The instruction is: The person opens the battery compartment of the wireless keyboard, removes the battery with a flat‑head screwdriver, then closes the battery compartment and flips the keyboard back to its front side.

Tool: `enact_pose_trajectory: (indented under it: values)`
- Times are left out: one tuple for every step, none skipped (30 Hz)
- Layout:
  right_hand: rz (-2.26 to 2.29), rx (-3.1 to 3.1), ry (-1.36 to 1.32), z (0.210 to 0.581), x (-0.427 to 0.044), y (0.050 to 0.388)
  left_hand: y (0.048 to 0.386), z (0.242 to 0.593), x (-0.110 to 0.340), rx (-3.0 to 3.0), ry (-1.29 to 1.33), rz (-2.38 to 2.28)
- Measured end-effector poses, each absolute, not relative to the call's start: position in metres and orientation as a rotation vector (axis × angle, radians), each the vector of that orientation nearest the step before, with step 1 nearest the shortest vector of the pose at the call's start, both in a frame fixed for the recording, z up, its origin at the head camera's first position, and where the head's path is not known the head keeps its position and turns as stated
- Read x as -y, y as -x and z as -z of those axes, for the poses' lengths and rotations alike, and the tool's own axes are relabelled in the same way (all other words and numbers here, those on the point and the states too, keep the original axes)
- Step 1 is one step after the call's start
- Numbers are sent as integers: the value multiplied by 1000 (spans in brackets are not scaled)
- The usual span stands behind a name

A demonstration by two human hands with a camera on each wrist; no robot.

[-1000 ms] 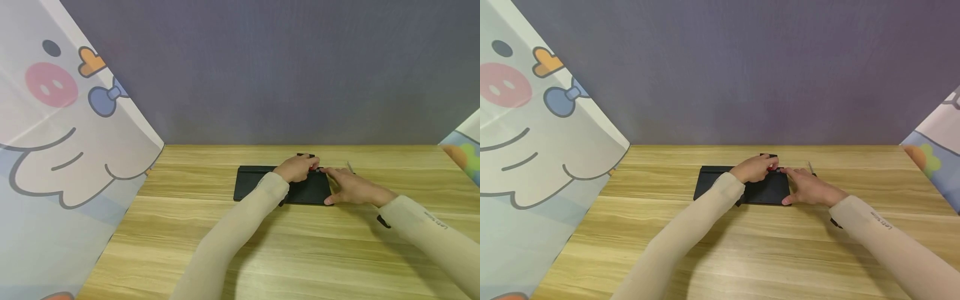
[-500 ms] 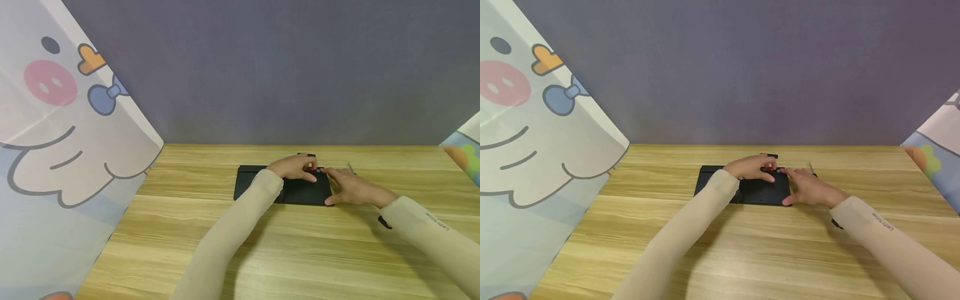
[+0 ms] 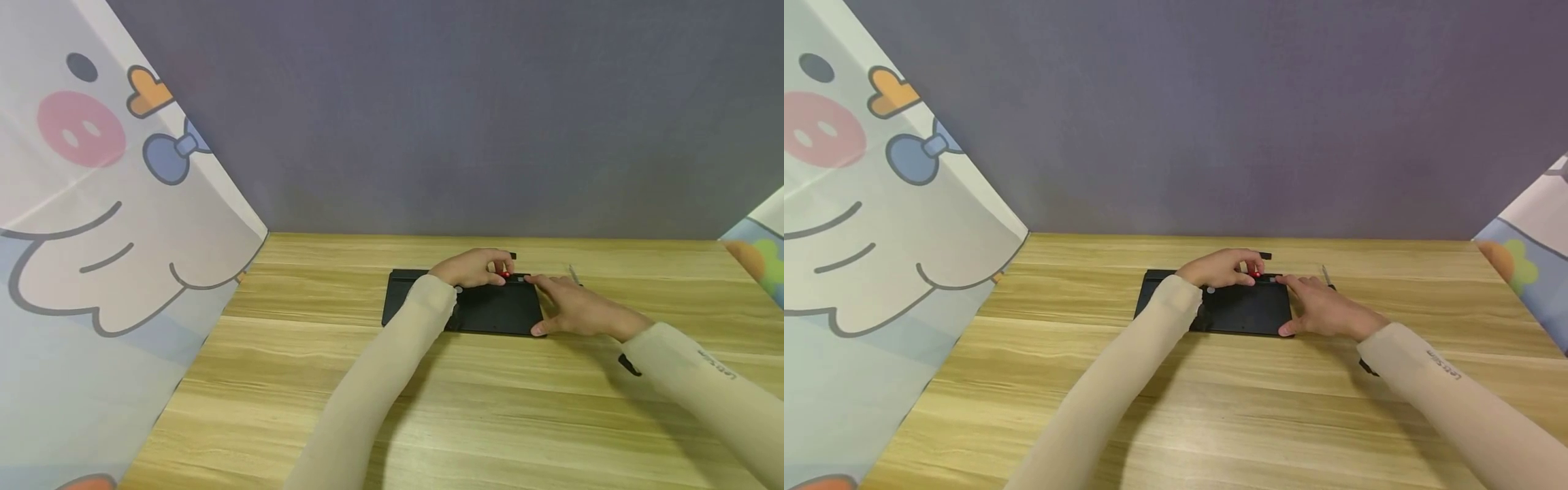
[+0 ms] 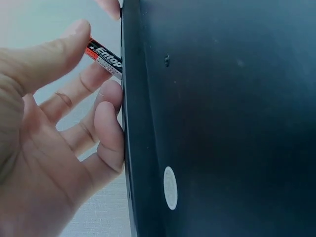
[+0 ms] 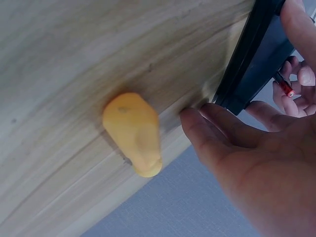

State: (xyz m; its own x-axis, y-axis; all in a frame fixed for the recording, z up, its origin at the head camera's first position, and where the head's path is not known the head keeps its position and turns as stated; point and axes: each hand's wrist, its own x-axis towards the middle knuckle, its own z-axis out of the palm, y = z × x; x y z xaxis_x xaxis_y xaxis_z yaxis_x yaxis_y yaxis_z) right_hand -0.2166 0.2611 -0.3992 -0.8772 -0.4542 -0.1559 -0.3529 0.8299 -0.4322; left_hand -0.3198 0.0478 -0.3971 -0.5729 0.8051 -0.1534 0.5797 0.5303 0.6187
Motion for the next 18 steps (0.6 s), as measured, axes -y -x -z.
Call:
enact_pose_trajectory:
  values:
    - [581,-2757,617,399,-261,217,320,397,-48,-2348,-1131,-729]
    - [583,-2756,615,399,-261,217,320,398,-48,-2349,-1133,-736]
    - [585,-2754,612,399,-262,217,320,398,-48,-2352,-1138,-740]
    - [588,-2751,611,400,-261,217,320,398,-47,-2355,-1143,-745]
    - [590,-2749,610,400,-261,217,320,399,-47,-2359,-1149,-749]
    - [591,-2748,608,400,-261,217,320,399,-46,-2363,-1156,-752]
    - [593,-2744,606,400,-261,217,320,399,-45,-2367,-1165,-754]
    - [596,-2741,603,401,-260,217,320,399,-44,-2371,-1178,-758]
    - [596,-2738,600,401,-260,217,320,399,-43,-2376,-1195,-765]
    - [594,-2737,600,401,-260,217,321,399,-42,-2377,-1209,-774]
    - [591,-2736,602,402,-259,217,322,399,-41,-2378,-1224,-783]
    - [592,-2735,599,402,-259,216,322,398,-39,-2377,-1239,-797]
    - [588,-2735,598,401,-259,216,323,396,-37,-2378,-1259,-810]
    - [584,-2737,597,401,-259,216,323,394,-35,-2381,-1273,-823]
    - [578,-2740,595,401,-259,216,324,390,-32,-2387,-1292,-837]
    - [573,-2743,592,400,-259,215,324,387,-29,-2394,-1308,-846]
    - [571,-2745,589,400,-259,215,325,383,-25,-2403,-1320,-860]
    - [570,-2747,585,399,-260,215,325,379,-21,-2417,-1329,-872]
